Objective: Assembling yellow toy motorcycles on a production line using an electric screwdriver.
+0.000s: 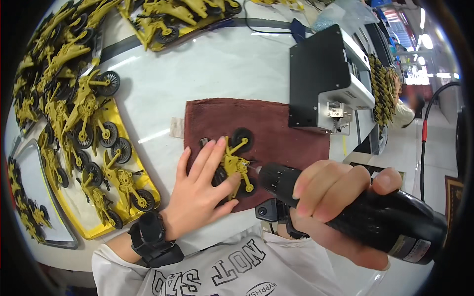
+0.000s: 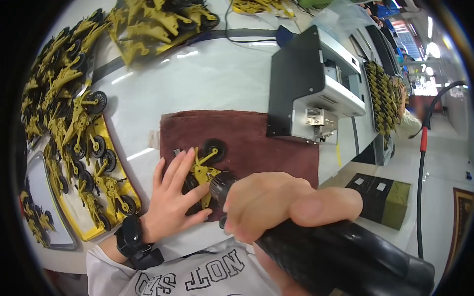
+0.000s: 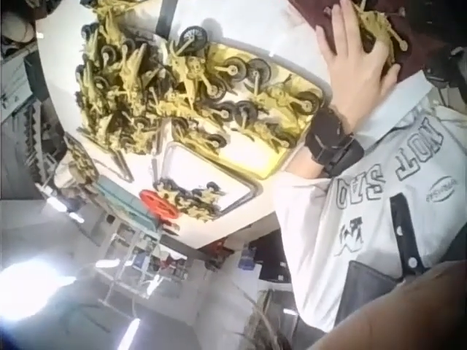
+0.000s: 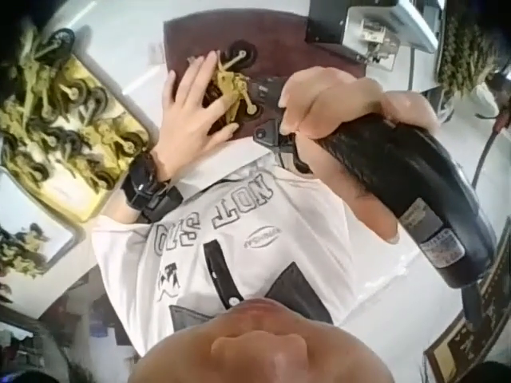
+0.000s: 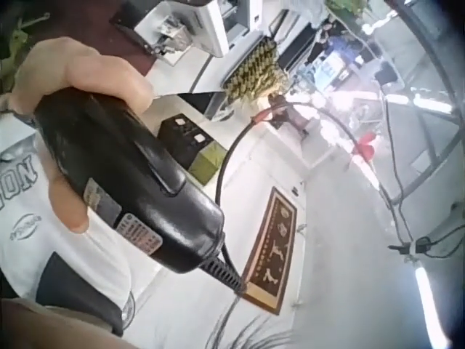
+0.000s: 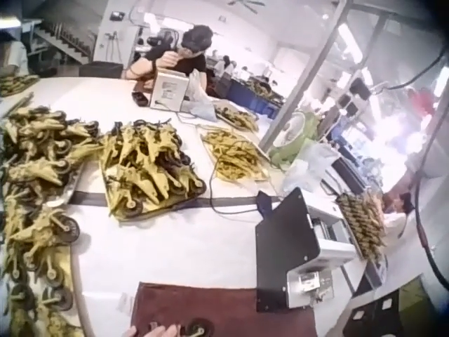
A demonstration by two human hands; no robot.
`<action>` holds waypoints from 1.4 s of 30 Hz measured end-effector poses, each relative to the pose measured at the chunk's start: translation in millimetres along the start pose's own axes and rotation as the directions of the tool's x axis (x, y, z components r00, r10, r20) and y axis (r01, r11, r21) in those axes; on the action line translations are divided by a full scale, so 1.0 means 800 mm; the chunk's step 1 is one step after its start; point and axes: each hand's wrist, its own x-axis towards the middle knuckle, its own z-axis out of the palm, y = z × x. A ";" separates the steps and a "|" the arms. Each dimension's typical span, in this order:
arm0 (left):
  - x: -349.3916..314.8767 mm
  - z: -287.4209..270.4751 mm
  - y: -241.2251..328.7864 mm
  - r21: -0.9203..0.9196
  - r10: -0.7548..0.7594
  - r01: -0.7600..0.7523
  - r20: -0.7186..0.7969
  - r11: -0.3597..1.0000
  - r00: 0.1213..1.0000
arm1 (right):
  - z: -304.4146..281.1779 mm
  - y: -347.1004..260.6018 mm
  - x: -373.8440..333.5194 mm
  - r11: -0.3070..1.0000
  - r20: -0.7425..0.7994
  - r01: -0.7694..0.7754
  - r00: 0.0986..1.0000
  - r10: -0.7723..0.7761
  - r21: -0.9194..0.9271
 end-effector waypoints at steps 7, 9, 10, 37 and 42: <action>-0.005 -0.005 -0.006 -0.047 0.005 -0.005 -0.004 0.999 1.000 | 0.028 0.028 -0.003 0.998 0.026 -0.054 0.998 0.053 0.017; -0.005 -0.007 -0.006 -0.059 0.027 -0.027 -0.004 0.998 1.000 | 0.032 0.035 -0.007 0.998 0.007 -0.070 0.997 0.070 0.005; -0.005 -0.006 -0.005 -0.062 0.024 -0.025 -0.008 0.998 1.000 | 0.035 0.041 -0.009 0.999 -0.013 -0.038 0.999 0.038 0.001; -0.007 -0.003 -0.010 0.044 -0.018 0.017 0.017 0.999 1.000 | 0.026 0.053 -0.032 0.993 -0.157 0.093 0.984 -0.081 0.072; -0.001 0.001 0.000 0.068 0.041 -0.044 0.041 0.997 0.998 | -0.059 -0.077 0.004 0.920 -0.421 0.145 0.856 -0.301 -0.363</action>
